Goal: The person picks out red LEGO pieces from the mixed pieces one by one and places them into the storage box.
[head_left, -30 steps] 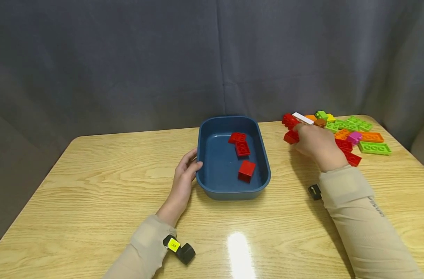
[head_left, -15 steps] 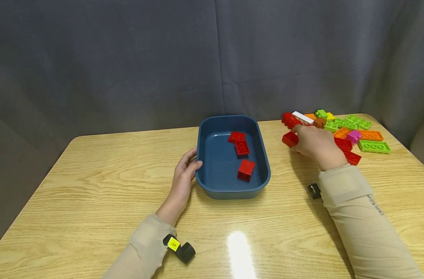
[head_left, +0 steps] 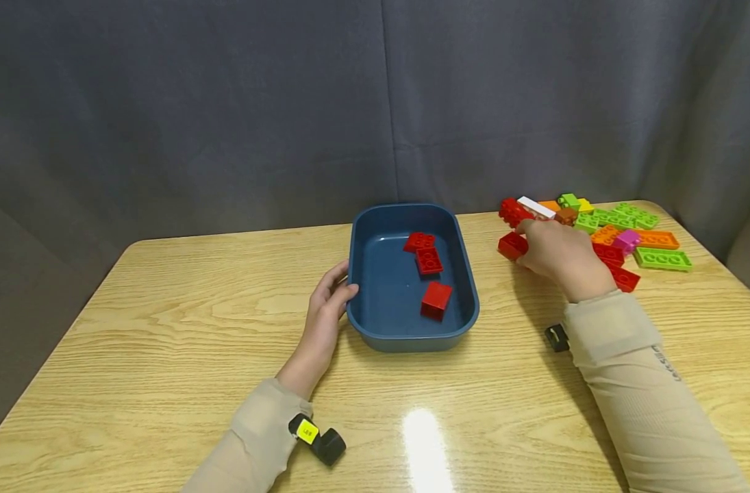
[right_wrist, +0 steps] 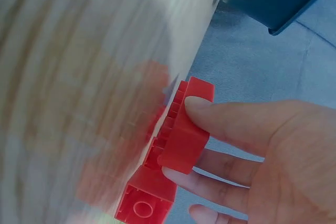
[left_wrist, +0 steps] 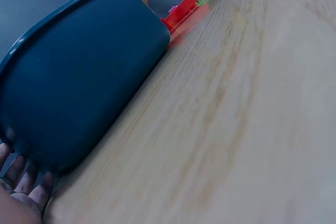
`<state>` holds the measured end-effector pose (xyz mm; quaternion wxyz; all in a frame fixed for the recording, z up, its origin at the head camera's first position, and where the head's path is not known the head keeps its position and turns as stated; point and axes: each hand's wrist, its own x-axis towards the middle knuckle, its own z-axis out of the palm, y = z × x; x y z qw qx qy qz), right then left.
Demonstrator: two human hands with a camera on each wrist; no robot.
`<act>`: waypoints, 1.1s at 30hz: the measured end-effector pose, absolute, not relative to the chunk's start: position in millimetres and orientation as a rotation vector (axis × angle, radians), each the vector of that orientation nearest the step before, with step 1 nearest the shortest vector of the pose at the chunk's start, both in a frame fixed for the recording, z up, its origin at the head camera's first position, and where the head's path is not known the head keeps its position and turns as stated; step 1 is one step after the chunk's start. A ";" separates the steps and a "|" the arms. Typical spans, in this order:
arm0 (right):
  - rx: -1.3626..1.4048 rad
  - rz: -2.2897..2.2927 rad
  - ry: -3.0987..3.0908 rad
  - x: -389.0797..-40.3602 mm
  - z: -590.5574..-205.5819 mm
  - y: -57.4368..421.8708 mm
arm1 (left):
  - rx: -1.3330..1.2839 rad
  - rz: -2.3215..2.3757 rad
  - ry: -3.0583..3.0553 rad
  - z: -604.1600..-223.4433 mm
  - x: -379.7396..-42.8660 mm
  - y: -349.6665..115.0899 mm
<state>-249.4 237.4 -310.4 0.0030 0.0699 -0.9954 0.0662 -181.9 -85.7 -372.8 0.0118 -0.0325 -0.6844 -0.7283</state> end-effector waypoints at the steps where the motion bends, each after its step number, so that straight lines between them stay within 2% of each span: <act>1: 0.219 0.206 -3.114 -248.6 -309.4 237.3 | -0.103 -2.270 -2.135 -372.8 -181.9 -85.7; 33: 0.341 0.163 -2.842 -226.3 -279.8 207.0 | -0.112 -2.252 -2.145 -371.9 -180.8 -85.8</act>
